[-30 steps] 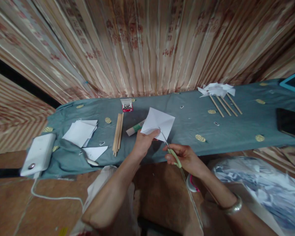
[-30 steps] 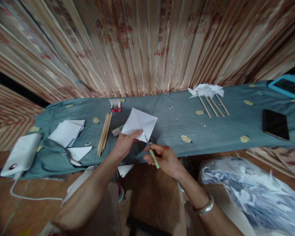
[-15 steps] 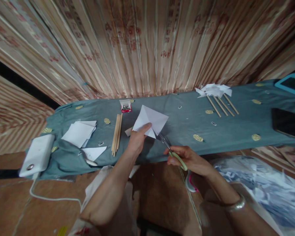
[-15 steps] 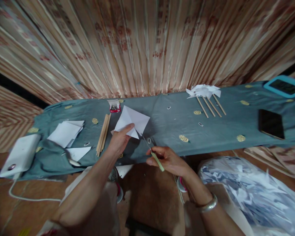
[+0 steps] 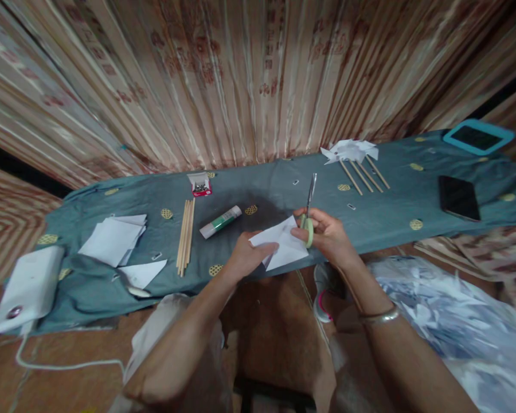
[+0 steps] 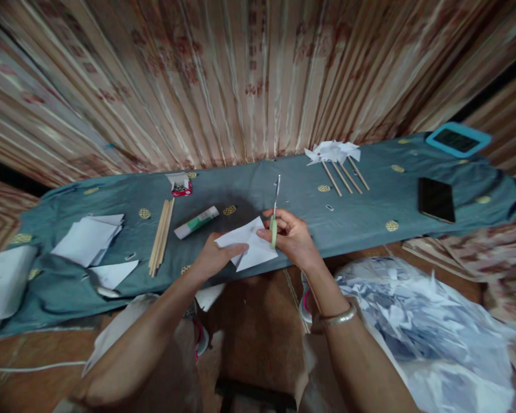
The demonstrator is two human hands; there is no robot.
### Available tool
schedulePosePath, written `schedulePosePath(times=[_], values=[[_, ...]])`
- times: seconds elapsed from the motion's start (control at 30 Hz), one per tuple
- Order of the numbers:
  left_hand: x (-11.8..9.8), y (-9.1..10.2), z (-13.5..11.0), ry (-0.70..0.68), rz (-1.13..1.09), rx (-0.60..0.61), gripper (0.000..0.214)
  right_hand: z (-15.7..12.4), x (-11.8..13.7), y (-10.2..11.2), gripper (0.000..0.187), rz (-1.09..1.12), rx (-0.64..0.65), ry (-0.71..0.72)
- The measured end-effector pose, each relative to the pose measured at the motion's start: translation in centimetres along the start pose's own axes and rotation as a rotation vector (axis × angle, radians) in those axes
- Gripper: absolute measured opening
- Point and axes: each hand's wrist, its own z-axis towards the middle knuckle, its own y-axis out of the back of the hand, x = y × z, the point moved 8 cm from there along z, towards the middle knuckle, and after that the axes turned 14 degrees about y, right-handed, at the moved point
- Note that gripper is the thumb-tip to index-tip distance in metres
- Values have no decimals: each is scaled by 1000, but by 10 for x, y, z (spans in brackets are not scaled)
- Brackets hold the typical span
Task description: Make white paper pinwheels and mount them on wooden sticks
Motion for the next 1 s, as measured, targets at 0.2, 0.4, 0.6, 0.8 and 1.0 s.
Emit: schedulePosePath(times=[0.2,0.4,0.6,0.8,1.0], values=[[4,-7,5,-4,-69,32,13,11,2,-4,52,28,-13,12],[9,-2,12,6,-104,42,15,17,5,10,52,68,-201,14],[-6,8,3,-93,-38,0,19,19,4,20,47,101,-343,62],[-17,22,2,-153,-109,-43,15,23,-2,34,39,244,-504,126],[-6,4,1,-116,-354,23,29,25,-7,31,35,392,-582,136]])
